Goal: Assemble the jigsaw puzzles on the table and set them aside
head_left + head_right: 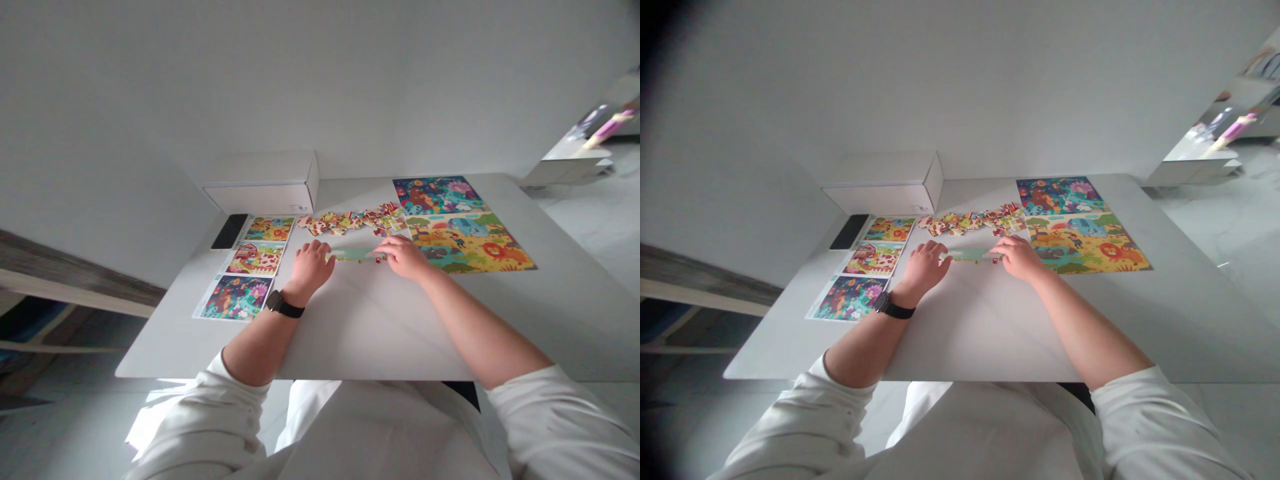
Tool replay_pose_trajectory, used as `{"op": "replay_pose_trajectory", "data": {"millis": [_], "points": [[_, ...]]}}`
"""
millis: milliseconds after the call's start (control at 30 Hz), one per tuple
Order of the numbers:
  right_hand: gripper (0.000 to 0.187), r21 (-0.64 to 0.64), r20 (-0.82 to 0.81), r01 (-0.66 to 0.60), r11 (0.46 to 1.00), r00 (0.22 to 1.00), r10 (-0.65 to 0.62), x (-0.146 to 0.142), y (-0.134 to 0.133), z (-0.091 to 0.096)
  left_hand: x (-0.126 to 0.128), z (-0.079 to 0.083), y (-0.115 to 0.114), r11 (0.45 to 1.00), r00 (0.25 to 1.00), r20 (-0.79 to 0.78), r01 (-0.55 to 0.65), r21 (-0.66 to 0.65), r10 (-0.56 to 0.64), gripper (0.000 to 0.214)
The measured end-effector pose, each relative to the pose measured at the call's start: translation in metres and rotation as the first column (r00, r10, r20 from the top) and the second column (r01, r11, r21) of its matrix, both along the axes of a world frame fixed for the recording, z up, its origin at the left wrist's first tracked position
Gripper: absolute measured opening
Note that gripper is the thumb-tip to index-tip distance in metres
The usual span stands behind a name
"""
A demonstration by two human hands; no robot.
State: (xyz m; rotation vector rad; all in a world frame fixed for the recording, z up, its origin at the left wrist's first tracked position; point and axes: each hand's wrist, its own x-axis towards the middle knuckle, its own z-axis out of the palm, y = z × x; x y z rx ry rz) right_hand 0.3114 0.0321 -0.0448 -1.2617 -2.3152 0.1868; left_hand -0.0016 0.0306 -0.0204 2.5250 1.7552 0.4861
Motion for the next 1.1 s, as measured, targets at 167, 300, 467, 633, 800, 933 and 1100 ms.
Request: {"op": "replay_pose_trajectory", "data": {"millis": [167,300,467,633,800,933,1100], "points": [[0.061,-0.056,0.099,-0.018,0.998,0.995,0.024,-0.008,-0.004,-0.004,-0.008,-0.004,0.006,0.999,0.999,-0.029,-0.042,0.021,0.042,0.019],[0.057,-0.065,0.133,0.009,0.998,0.991,-0.001,-0.012,-0.006,-0.004,-0.012,-0.007,0.009,1.0,0.999,-0.032,-0.026,-0.018,0.025,0.021],[0.051,-0.07,0.14,0.051,0.996,0.989,-0.041,-0.009,-0.006,0.004,-0.007,-0.003,0.006,0.997,0.999,0.022,0.036,-0.068,-0.034,0.035],[0.043,-0.064,0.146,0.12,0.991,0.983,-0.11,-0.004,-0.004,0.008,-0.001,-0.004,0.005,0.99,0.991,0.073,0.12,-0.074,-0.115,0.042],[0.041,-0.066,0.142,0.139,0.988,0.981,-0.128,-0.003,-0.005,0.012,0.002,-0.008,0.006,0.977,0.97,0.146,0.205,-0.057,-0.195,0.038],[0.04,-0.099,0.138,0.159,0.982,0.98,-0.145,-0.005,-0.007,0.015,0.006,-0.009,0.004,0.962,0.951,0.169,0.269,-0.04,-0.259,0.029],[0.04,-0.152,0.16,0.198,0.968,0.972,-0.174,-0.008,-0.009,0.021,0.007,-0.011,0.004,0.958,0.949,0.147,0.285,-0.025,-0.279,0.027]]}}
